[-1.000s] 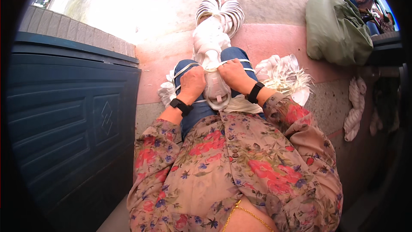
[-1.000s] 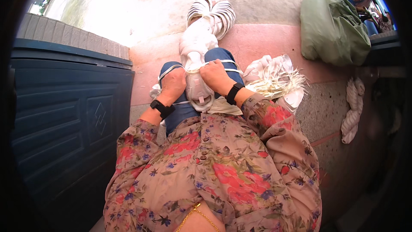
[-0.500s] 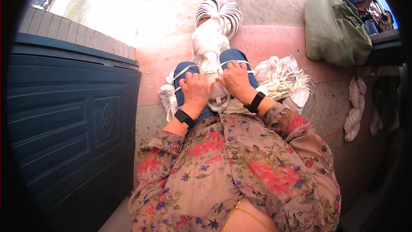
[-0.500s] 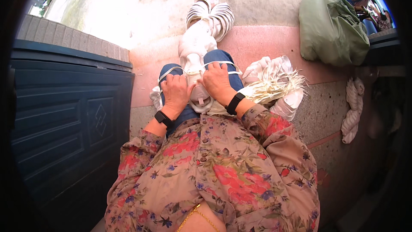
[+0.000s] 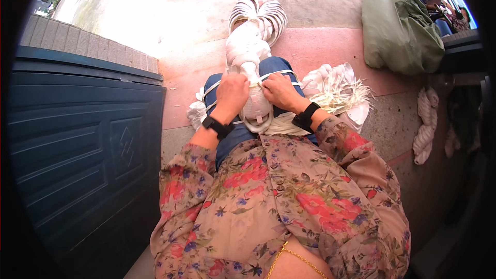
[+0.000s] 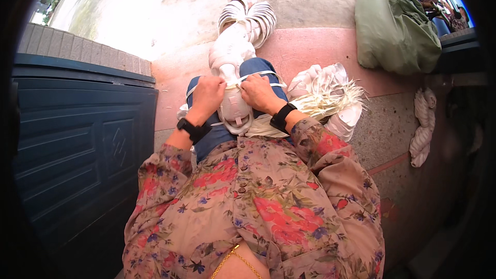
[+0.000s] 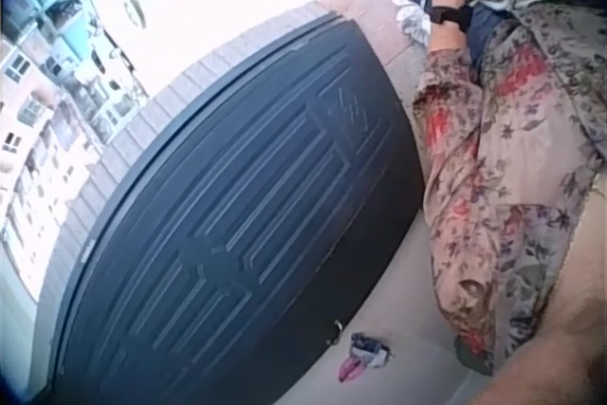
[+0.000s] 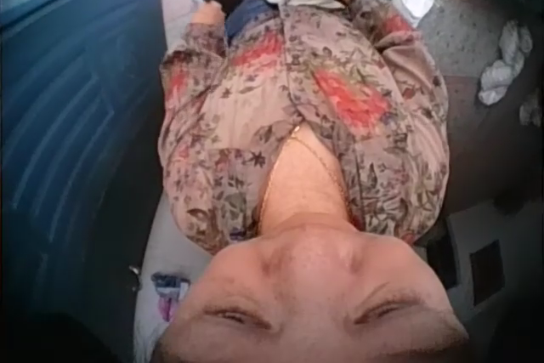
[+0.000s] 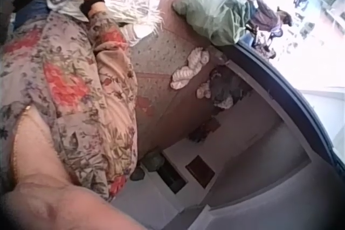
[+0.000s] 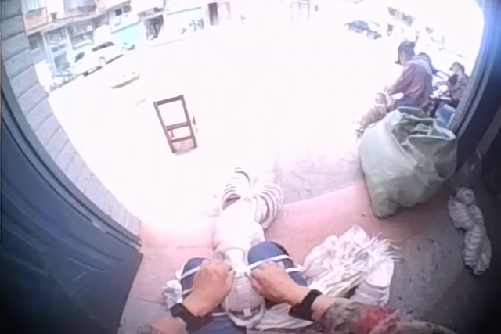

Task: Threading shoelaces through the eyelets of white shoes while sitting on the floor.

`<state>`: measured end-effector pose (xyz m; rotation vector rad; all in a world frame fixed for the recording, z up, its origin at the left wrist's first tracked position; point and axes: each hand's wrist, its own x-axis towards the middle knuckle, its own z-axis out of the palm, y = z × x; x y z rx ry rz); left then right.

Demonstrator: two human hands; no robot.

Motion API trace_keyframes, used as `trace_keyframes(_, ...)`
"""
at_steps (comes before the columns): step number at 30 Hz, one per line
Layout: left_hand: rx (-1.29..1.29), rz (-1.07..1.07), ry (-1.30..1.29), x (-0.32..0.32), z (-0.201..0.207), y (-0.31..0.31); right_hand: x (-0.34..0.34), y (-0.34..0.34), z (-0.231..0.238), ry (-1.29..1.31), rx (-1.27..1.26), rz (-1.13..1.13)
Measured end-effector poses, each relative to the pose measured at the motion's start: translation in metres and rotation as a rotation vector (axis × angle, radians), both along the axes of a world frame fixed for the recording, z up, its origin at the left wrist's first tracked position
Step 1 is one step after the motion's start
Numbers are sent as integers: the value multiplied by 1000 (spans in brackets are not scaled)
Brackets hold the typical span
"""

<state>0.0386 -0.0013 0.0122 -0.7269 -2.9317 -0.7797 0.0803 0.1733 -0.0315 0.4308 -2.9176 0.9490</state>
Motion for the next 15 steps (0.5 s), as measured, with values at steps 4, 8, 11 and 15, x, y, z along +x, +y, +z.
trace_keyframes(4,-285,-131,-208,-13,-7,23,3,-4,4,15,19,2)
trace_keyframes(8,-188,-131,-145,-20,-18,25,0,-5,2,127,-46,36)
trace_keyframes(11,-116,-100,-172,-21,-15,26,-2,-6,2,151,-2,96)
trace_keyframes(15,-284,-230,-128,-26,-17,29,-1,-6,6,128,-39,125)
